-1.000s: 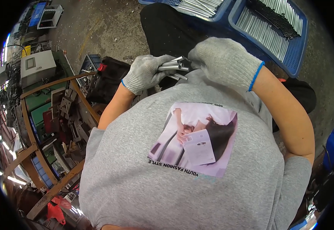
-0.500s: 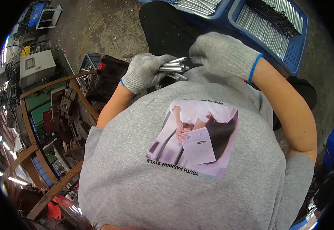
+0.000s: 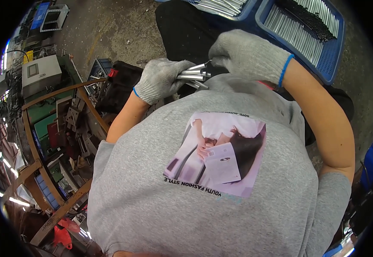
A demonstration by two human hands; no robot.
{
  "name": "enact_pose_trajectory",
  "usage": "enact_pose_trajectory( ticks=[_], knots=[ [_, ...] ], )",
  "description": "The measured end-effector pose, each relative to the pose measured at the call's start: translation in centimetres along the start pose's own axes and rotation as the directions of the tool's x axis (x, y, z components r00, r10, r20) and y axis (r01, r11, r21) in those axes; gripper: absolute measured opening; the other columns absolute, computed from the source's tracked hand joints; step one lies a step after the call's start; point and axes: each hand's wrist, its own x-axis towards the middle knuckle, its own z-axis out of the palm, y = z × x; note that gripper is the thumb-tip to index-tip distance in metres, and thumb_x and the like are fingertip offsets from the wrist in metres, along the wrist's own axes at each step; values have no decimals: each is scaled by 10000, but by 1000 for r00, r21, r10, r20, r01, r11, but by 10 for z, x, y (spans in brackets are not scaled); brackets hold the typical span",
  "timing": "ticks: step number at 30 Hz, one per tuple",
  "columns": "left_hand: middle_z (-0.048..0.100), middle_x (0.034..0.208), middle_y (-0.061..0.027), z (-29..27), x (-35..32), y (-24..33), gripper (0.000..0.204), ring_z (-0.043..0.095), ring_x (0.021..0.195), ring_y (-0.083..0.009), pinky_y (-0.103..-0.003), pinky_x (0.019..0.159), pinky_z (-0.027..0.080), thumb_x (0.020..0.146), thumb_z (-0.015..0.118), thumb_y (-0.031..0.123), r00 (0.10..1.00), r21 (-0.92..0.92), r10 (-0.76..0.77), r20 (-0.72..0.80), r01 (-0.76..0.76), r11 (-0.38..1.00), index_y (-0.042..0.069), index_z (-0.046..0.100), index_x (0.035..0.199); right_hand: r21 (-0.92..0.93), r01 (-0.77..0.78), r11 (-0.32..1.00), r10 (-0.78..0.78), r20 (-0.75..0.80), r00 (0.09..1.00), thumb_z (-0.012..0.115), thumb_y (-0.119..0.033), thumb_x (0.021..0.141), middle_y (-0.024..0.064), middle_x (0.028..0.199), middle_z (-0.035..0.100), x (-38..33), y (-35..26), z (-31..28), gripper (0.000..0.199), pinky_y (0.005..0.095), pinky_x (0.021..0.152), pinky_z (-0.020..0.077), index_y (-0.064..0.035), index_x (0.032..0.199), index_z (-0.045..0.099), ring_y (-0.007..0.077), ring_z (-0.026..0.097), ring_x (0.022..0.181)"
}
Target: Assembling small metal rods and bracket components at a factory workbench.
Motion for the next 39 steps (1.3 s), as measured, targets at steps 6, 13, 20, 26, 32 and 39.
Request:
enact_pose_trajectory(
  ticks=[6,13,20,26,32,39],
  knots=[
    [703,749,-34,7,2,-5,269,702,688,-237,-375,619,554,815,737,260,999,-29,-21,-40,20,999,185,668,1065,49,-1,999,3,-38,999,612,-107,941,156,841,729,-8,-3,7,219,334,712,560,1,1086,735,217,698,726],
    [718,798,-58,-9,16,-7,273,710,717,-254,-388,657,560,867,714,270,996,-66,-90,-22,88,994,153,672,1111,148,127,981,-88,-244,966,604,-144,953,180,888,730,-3,11,-12,254,330,734,555,31,1095,721,214,709,770],
    [740,987,-76,-21,56,-49,289,702,843,-165,-317,778,559,977,642,190,968,-487,-236,86,247,837,72,643,1240,316,163,935,-17,-418,908,570,-102,951,162,882,730,-11,46,-29,259,322,737,538,85,1096,677,202,704,807],
    [721,1065,-142,-40,135,-104,355,683,985,-329,-369,845,532,1002,599,308,995,-563,-68,69,95,821,137,615,1313,541,36,840,187,-351,918,570,-87,950,124,799,687,-29,69,-24,250,315,691,519,83,1099,678,168,643,715],
    [730,1048,-56,-37,216,-144,375,674,882,-192,-315,789,521,1018,595,232,951,-339,-80,300,184,923,133,575,1379,641,-19,767,316,-353,881,565,-63,954,97,752,652,-42,89,-13,237,291,604,478,79,1105,679,132,565,616],
    [698,1134,-152,2,263,-159,461,667,1001,-362,-433,836,529,994,569,448,914,-63,-20,404,50,997,313,521,1431,736,-75,673,431,-307,849,566,-46,954,91,726,640,-53,97,-3,234,276,583,462,99,1105,671,116,555,612]
  ],
)
